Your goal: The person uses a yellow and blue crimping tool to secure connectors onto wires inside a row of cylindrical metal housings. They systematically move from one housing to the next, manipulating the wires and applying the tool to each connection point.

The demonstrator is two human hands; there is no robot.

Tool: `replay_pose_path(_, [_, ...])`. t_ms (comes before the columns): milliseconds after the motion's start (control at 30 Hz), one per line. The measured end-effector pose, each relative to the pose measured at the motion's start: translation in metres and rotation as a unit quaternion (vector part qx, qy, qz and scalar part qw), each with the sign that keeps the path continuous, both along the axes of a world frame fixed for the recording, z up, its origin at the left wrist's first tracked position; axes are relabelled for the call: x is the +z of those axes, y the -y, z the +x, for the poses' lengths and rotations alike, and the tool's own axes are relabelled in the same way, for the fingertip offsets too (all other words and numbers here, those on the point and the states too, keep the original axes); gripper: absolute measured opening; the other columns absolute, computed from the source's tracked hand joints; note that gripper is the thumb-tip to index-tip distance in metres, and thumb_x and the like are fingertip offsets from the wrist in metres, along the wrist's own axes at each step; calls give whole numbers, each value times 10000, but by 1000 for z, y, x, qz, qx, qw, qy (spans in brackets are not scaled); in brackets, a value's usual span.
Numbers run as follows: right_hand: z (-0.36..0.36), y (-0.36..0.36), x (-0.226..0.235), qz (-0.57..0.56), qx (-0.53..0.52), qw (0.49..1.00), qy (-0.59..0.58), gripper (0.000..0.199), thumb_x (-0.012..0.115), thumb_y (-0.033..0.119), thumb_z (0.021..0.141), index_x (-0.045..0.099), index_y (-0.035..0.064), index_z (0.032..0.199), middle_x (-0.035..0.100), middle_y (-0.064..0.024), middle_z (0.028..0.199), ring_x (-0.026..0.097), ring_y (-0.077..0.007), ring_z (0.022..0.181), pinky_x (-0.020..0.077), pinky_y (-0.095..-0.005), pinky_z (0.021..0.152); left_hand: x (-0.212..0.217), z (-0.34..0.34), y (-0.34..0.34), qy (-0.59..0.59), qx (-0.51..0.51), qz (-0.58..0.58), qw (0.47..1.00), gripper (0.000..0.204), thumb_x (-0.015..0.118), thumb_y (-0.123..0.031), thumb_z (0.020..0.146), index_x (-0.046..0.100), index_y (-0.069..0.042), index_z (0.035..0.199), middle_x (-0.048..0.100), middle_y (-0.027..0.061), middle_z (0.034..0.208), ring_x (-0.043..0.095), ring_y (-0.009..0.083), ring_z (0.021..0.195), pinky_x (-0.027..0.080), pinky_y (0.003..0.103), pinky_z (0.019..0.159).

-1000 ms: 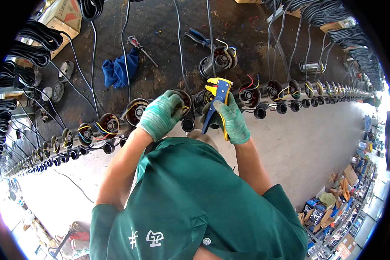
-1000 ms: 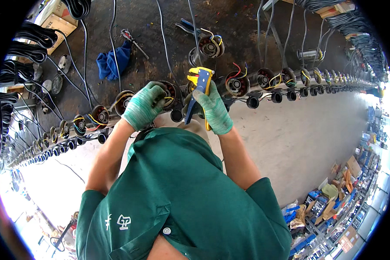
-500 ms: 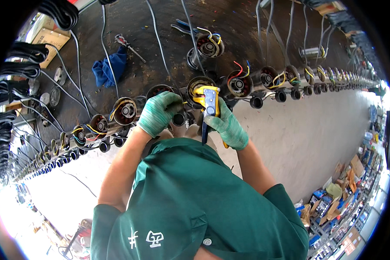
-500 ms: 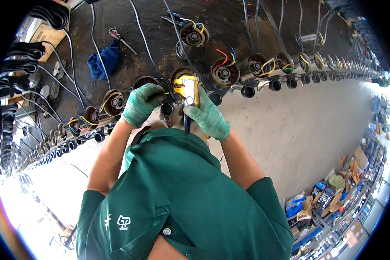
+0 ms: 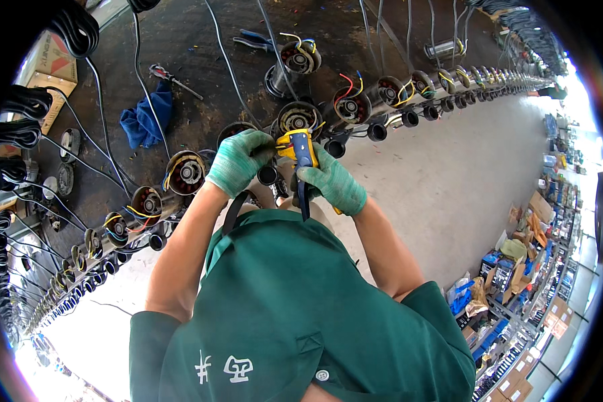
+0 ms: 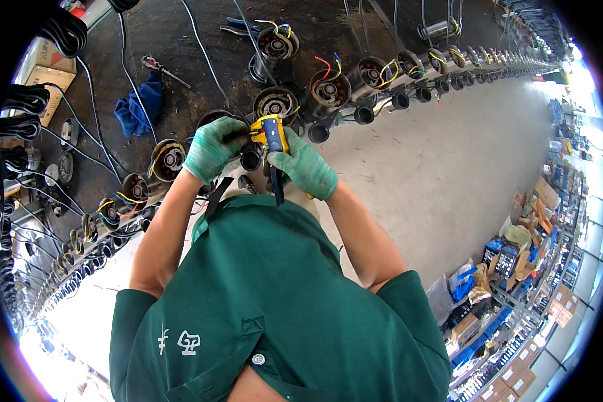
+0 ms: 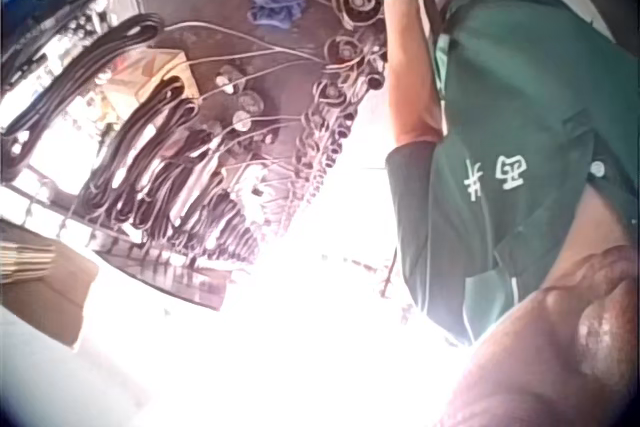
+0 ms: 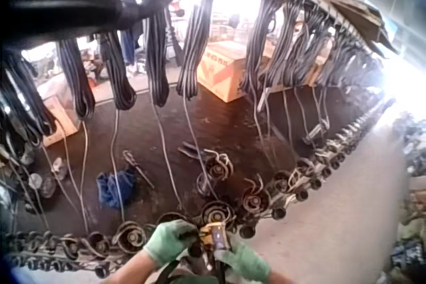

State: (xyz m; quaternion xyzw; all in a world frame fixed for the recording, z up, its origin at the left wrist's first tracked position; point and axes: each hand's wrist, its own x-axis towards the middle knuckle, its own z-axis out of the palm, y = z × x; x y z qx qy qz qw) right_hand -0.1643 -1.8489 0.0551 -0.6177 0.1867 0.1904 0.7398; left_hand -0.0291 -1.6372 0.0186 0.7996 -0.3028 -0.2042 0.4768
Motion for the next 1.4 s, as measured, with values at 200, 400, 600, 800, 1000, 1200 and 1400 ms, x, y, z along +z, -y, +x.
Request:
replay_pose_path(200, [-4,-11,7,44,-45,998,-15,597,666,177,1012,433,47,1545,644,-52,1187,634,-120,1020,583,-309,865,1,4,0,13,-22,0,1000,271,795,-25,891,753,27,1154,745,158,1034,740,281,916,595,372,847])
replay_pose_path(400, [-3,-15,1,43,-67,997,-2,584,672,190,1002,463,53,1530,653,-40,1213,655,-128,1019,596,-310,859,-1,4,-2,27,-19,-7,999,283,806,-50,891,753,20,1160,753,177,1031,747,318,921,594,388,846])
replay_pose_path(600, [-1,-15,16,119,-46,991,-36,529,658,241,1000,514,58,1476,662,-43,1180,666,-136,998,597,-297,854,1,4,-3,46,-21,-6,999,266,814,-71,880,757,12,1127,757,189,1012,745,355,915,595,408,834])
replay_pose_path(800, [1,-8,-2,75,-56,994,-61,555,626,242,985,474,63,1488,678,-105,1117,707,-209,940,636,-419,810,2,7,-3,39,-33,-10,999,253,810,-69,880,759,3,1117,762,193,998,749,352,895,598,407,822])
replay_pose_path(1000, [-18,-32,16,197,-147,969,2,592,654,305,971,460,49,1469,710,-171,1059,741,-307,913,649,-486,806,-3,7,-8,14,-21,-24,999,250,807,-70,886,758,-2,1121,761,186,1005,751,336,904,595,395,826])
replay_pose_path(1200, [-36,-25,17,152,-171,974,5,670,703,295,939,421,76,1506,720,-185,1049,756,-349,889,647,-516,815,20,3,-29,107,-37,-33,993,298,704,14,890,740,-17,1184,733,197,1152,725,385,1011,591,431,900])
replay_pose_path(1400, [-42,-25,22,92,-181,979,16,701,675,278,955,366,85,1554,718,-211,1065,763,-384,897,647,-535,806,18,9,-71,216,126,-29,968,352,633,67,896,717,-46,1218,705,176,1218,691,400,1074,574,435,956])
